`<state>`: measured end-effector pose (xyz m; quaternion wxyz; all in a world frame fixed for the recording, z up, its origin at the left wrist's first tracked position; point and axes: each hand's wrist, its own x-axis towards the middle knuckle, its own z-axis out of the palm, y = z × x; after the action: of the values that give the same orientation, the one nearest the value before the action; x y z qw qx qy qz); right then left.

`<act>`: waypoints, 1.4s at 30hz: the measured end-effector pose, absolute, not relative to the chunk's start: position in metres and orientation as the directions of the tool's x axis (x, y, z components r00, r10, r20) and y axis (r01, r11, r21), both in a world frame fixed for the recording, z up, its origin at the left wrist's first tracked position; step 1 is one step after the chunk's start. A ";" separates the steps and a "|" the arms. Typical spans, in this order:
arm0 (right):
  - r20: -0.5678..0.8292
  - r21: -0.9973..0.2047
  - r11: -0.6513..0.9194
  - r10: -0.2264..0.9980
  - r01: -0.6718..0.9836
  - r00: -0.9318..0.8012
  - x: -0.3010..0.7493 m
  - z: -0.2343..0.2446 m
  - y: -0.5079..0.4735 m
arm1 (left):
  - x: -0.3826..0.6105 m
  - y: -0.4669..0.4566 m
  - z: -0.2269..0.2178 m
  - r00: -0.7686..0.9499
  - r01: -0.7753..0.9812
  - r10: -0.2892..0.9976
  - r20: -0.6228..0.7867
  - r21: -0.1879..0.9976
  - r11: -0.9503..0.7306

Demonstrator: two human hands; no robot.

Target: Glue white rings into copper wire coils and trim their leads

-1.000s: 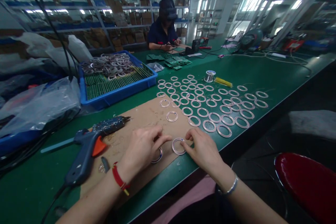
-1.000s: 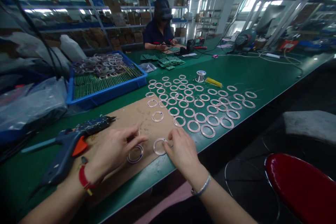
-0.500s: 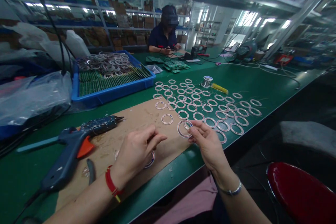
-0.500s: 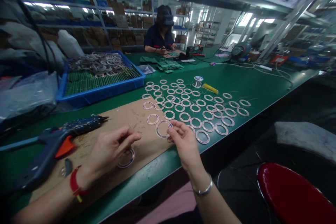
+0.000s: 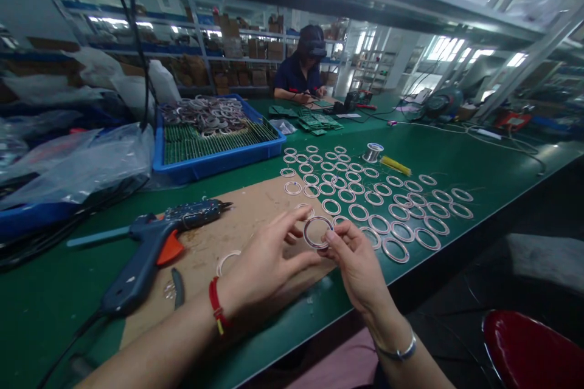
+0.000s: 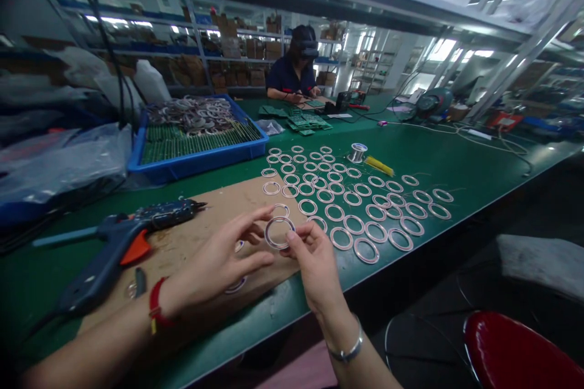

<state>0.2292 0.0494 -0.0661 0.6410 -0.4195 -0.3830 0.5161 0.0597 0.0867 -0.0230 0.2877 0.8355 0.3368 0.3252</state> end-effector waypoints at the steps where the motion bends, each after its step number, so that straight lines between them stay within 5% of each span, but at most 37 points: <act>1: 0.065 -0.935 0.119 0.984 -0.333 0.168 0.227 -0.066 0.048 | 0.064 0.082 -0.025 0.544 0.363 0.771 0.331 0.736 -0.572; 5: 0.098 -0.950 0.139 0.983 -0.278 0.158 0.220 -0.071 0.041 | 0.071 0.075 -0.032 0.447 0.343 0.853 0.269 0.829 -0.441; 11: 0.130 -0.963 0.160 0.981 -0.219 0.143 0.224 -0.078 0.035 | 0.061 0.079 -0.028 0.518 0.316 0.830 0.206 0.856 -0.409; 18: 0.081 -0.972 0.087 0.996 -0.217 0.037 0.228 -0.073 0.032 | 0.061 0.084 -0.031 0.591 0.487 0.702 0.398 0.517 -0.704; 22: -0.001 -0.969 -0.005 1.000 -0.249 -0.018 0.230 -0.069 0.032 | 0.052 0.098 -0.029 0.442 0.655 0.775 0.451 0.428 -0.623; 27: -0.065 -0.903 0.008 0.986 -0.431 0.154 0.237 -0.067 0.040 | 0.032 0.111 -0.007 0.309 0.696 0.820 0.482 0.473 -0.540; 38: -0.101 -0.782 0.018 0.983 -0.623 0.155 0.222 -0.060 0.042 | 0.061 0.086 -0.024 0.409 0.375 0.858 0.310 0.800 -0.468; 42: -0.060 -0.782 0.026 0.991 -0.623 0.117 0.211 -0.060 0.039 | 0.068 0.082 -0.033 0.401 0.366 0.870 0.286 0.821 -0.438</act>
<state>0.2110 0.0394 -0.0600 0.6641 -0.3426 -0.2686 0.6078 0.0684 0.0815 -0.0333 0.3422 0.7638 0.4048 0.3683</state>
